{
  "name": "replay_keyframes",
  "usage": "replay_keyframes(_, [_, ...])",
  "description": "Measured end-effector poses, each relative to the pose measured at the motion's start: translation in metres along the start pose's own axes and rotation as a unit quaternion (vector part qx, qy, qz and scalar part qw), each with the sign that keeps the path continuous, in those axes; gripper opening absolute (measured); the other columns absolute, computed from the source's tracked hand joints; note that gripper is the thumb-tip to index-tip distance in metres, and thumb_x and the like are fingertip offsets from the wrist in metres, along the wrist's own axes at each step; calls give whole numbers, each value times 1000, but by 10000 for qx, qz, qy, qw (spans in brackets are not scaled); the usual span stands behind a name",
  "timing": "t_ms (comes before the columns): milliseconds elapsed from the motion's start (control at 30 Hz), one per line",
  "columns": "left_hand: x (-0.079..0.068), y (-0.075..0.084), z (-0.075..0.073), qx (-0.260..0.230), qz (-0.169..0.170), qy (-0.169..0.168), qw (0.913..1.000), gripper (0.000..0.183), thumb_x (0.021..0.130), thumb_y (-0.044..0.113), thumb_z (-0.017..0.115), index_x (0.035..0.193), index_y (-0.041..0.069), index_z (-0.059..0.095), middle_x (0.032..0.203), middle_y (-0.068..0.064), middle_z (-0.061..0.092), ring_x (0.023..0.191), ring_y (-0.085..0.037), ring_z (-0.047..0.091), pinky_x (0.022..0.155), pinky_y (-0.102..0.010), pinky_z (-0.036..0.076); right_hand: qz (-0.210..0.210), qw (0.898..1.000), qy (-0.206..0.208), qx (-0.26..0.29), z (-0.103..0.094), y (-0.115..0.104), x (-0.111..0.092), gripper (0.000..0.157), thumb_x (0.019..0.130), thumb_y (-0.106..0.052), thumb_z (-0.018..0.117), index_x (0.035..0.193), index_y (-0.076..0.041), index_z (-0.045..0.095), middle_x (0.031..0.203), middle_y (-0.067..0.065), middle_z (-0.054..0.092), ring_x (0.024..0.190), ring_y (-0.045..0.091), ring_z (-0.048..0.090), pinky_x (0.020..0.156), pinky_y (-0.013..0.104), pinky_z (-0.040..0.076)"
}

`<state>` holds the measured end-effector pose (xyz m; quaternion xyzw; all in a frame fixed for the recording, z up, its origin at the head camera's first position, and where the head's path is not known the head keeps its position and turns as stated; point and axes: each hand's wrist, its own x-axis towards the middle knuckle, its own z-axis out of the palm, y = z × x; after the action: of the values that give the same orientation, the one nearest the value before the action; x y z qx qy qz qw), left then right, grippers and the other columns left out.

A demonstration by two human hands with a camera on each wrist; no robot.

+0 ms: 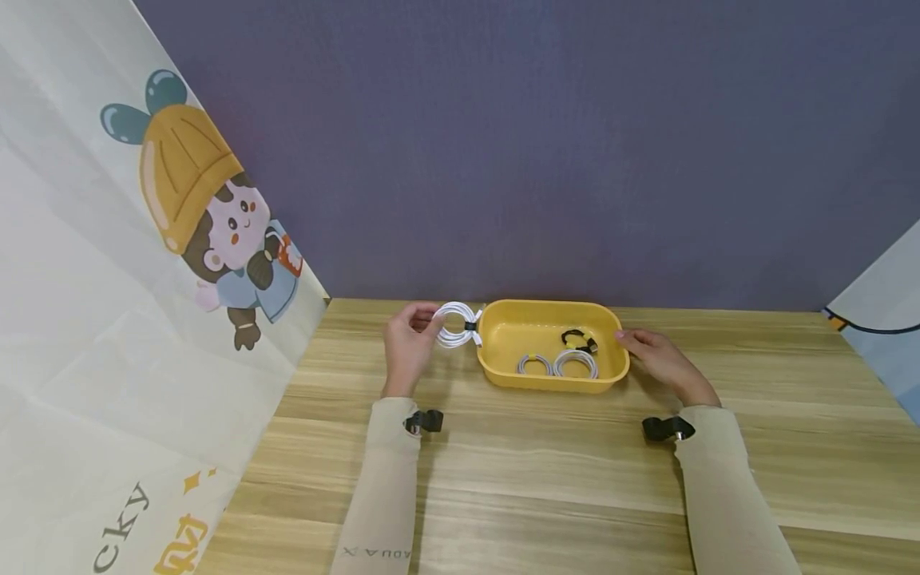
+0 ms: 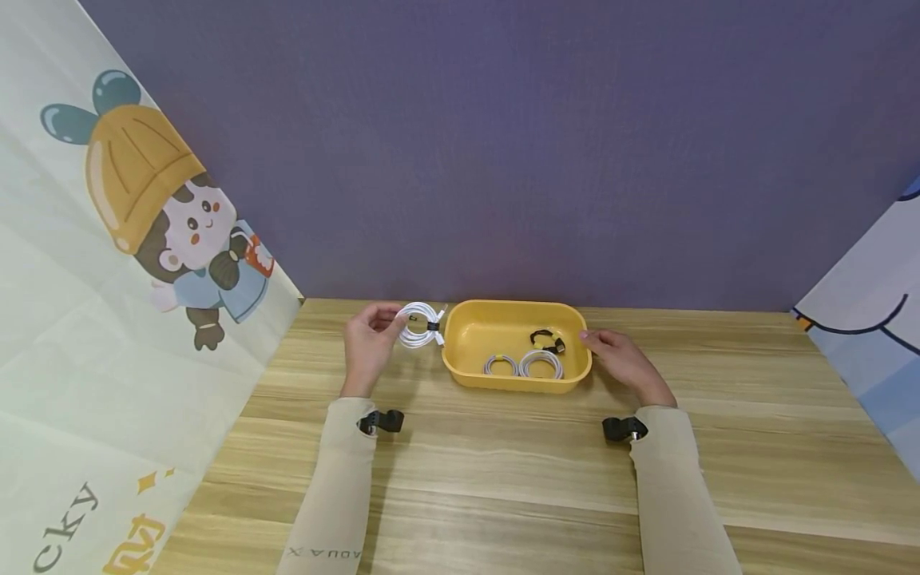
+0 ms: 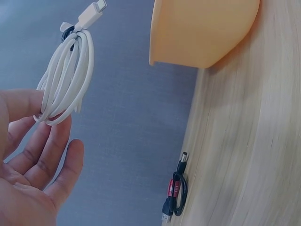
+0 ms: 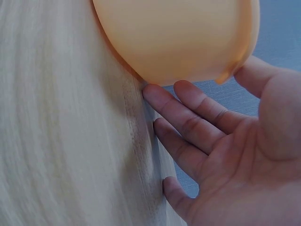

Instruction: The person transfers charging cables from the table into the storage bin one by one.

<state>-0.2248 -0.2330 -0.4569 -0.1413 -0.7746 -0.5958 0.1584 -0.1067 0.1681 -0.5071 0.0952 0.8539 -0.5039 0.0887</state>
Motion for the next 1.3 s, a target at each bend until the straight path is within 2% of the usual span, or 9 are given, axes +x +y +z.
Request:
replay_keyframes(800, [-7,5,16,-36,107,-155,9998,8,87,6,78,95,5,77,84,-13,74,74,-17,65,69,-22,54,17,10000,58,-12,1,-1,-1,85,104,-63,39,158,2,32,163,28,30,151,50,24,118,69,25])
replay_keyframes(1300, [-14,10,28,75,267,-420,9987,10,88,7,79,97,5,77,85,-11,75,77,-21,68,71,-25,55,34,10000,63,-44,0,-3,-3,86,104,-63,39,158,2,30,164,28,28,151,51,24,118,69,25])
